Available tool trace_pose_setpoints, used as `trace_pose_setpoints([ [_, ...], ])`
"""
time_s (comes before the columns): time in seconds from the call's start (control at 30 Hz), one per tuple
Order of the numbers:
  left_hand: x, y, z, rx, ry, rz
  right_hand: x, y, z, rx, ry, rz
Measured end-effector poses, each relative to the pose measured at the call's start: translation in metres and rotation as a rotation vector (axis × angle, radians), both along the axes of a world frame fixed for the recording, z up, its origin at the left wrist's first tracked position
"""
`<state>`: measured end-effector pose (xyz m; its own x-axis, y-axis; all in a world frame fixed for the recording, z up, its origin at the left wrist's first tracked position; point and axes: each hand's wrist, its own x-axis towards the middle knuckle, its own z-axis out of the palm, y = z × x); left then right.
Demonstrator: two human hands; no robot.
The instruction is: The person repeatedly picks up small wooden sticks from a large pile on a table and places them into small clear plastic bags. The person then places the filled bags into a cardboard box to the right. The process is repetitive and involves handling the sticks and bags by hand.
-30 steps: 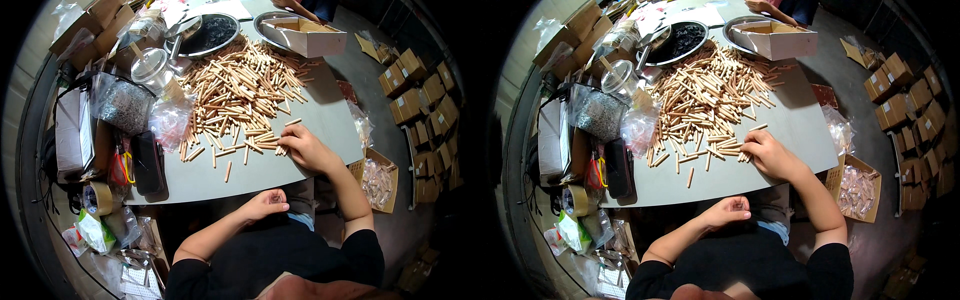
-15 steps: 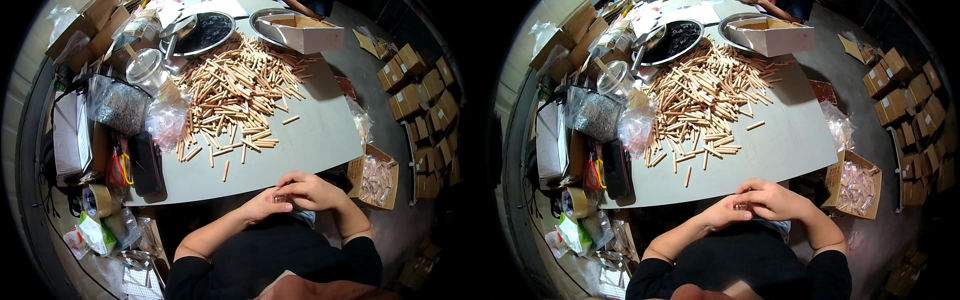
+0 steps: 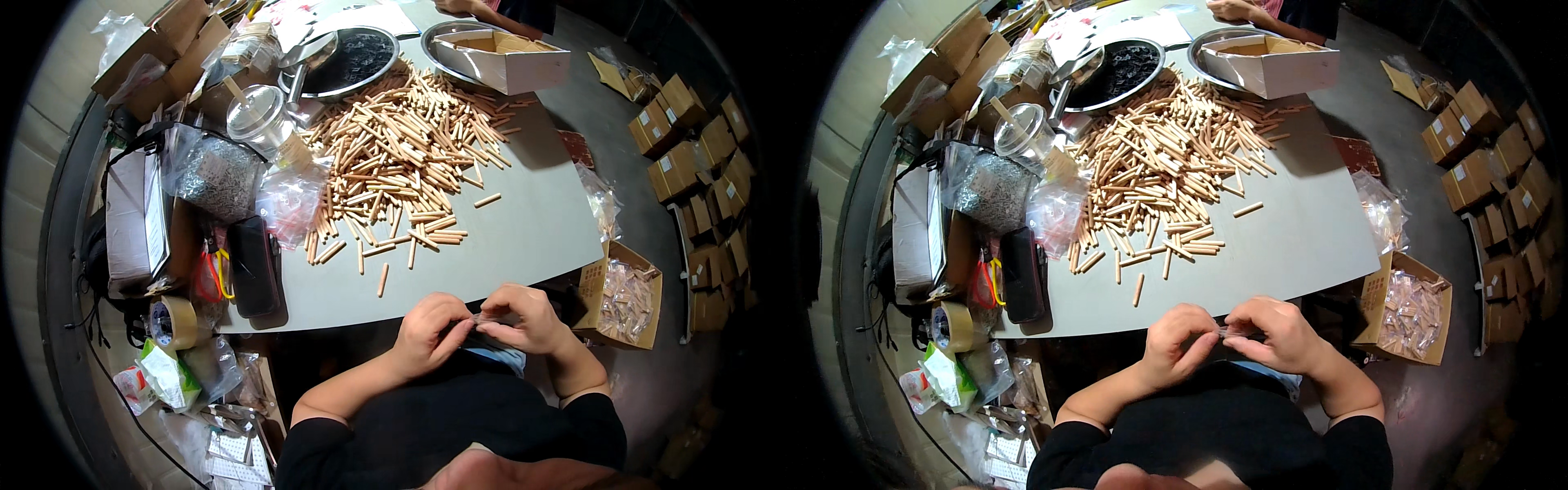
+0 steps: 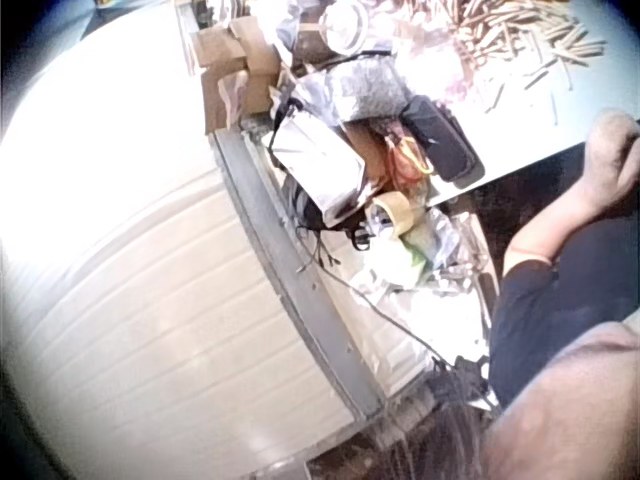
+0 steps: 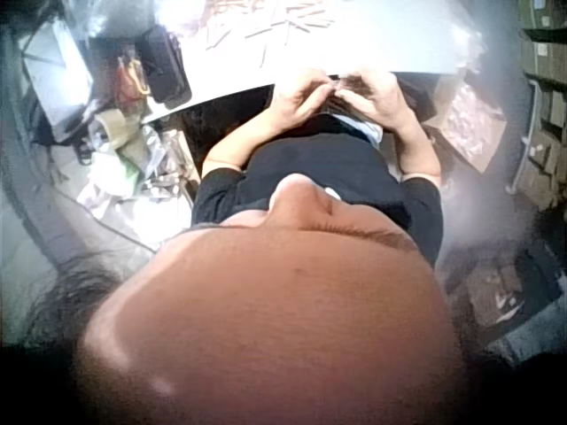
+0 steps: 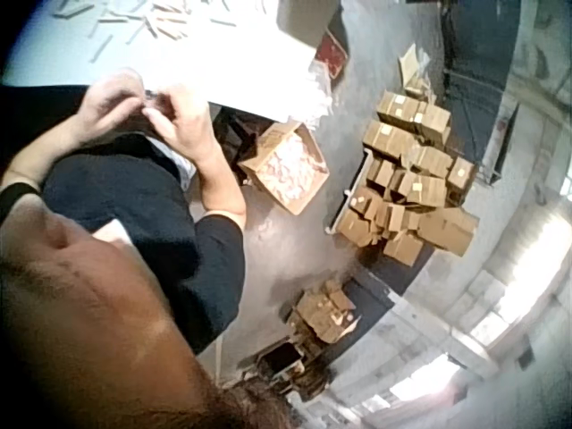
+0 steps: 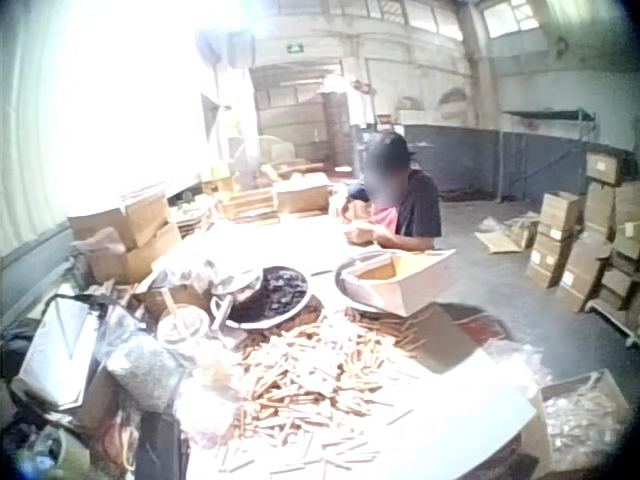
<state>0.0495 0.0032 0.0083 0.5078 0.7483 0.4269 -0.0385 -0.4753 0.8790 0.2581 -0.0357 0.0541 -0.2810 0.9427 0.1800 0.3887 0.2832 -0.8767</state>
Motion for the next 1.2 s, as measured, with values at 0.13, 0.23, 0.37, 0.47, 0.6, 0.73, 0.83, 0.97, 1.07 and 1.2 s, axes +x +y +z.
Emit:
trace_pose_setpoints([
  [0.13,0.001,0.002,0.001,0.063,-0.012,-0.001,-0.001,0.002,-0.003,0.028,-0.016,0.066],
  [0.23,0.000,0.002,-0.001,0.070,-0.029,-0.055,0.000,0.001,-0.007,0.004,-0.010,0.130],
  [0.37,0.000,0.002,-0.003,0.051,-0.089,-0.126,-0.001,0.000,-0.012,-0.076,0.040,0.200],
  [0.47,-0.005,0.005,-0.002,-0.028,-0.068,-0.146,0.005,-0.004,-0.018,-0.117,0.075,0.163],
  [0.6,-0.013,0.024,0.006,0.025,0.214,-0.057,0.028,-0.012,-0.023,-0.128,0.033,-0.028],
  [0.73,-0.067,0.082,0.010,0.337,0.615,0.475,0.096,-0.048,-0.038,-0.167,0.079,-0.515],
  [0.83,-0.119,0.124,0.019,0.503,1.038,0.785,0.176,-0.097,-0.055,-0.097,-0.077,-0.885],
  [0.97,-0.159,0.141,0.013,0.602,1.158,0.748,0.226,-0.136,-0.058,-0.156,-0.708,-1.287],
  [1.07,-0.158,0.149,0.008,0.600,1.146,0.689,0.223,-0.119,-0.073,-0.096,-0.677,-1.245],
  [1.2,-0.154,0.152,0.006,0.568,1.114,0.726,0.122,-0.024,-0.048,-0.019,-0.443,-0.805],
])
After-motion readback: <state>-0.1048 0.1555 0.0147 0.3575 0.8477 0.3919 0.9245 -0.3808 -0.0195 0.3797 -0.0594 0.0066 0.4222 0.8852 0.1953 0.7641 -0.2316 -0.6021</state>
